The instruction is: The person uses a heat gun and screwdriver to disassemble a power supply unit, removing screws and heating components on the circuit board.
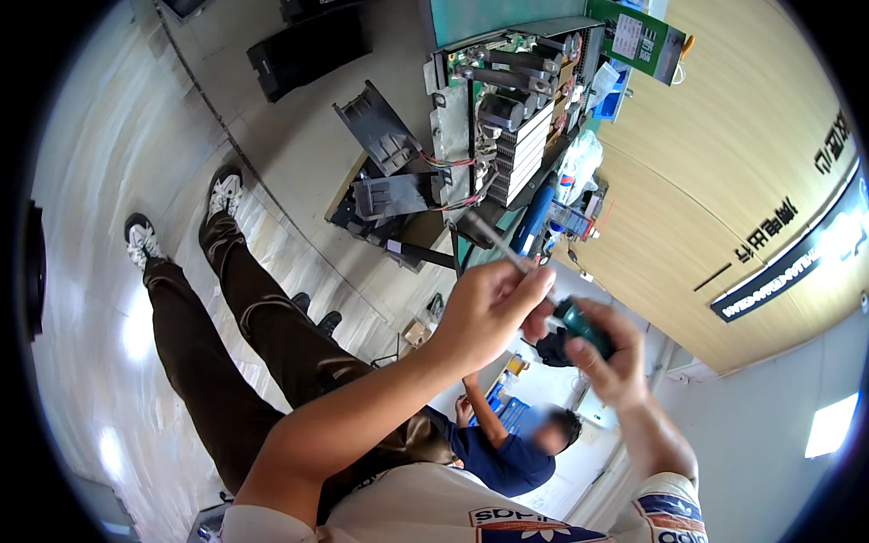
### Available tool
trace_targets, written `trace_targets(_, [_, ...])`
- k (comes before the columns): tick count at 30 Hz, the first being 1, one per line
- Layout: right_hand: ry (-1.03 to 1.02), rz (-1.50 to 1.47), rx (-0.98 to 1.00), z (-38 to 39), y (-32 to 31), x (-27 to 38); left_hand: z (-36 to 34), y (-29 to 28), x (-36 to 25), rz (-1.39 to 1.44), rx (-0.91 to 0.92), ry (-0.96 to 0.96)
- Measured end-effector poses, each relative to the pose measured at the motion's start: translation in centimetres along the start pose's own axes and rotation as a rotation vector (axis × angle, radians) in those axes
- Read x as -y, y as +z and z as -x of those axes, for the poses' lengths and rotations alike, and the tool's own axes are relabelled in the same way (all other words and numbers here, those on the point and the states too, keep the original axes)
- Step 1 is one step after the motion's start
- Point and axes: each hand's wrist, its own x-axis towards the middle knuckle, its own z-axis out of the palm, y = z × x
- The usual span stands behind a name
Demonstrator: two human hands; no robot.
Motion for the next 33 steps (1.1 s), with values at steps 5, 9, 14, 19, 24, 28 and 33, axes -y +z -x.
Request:
trace_targets(5, [0.178,-0.287,0.186,1.1,5.9,-1.9,3.3,-3.8,0.1,-0.134,-0.022,-0.100])
trace_targets(9, [0.195,-0.459,0.229,1.5,9.7,-2.1,4.5,-5.4,0.1,-0.325,-0.006,-0.015])
trace_targets(14, [0.258,-0.559,0.324,1.8,10.2,-2.3,4.9,-6.0,-0.1,-0.445,-0.046,0.064])
trace_targets(19, [0.315,-0.623,0.261,2.6,9.8,-2.7,4.7,-4.4,0.3,-0.474,-0.048,-0.036])
trace_targets(24, [0.277,-0.706,0.217,3.3,6.7,-4.5,3.4,-0.5,1.1,-0.505,-0.050,-0.111])
trace_targets(28, [0.230,-0.782,0.221,4.2,3.3,-7.5,1.9,3.8,2.4,-0.577,-0.085,-0.200])
trace_targets(33, [0.157,-0.819,0.290,4.7,-0.2,-11.9,0.7,7.5,4.7,-0.732,-0.107,-0.307])
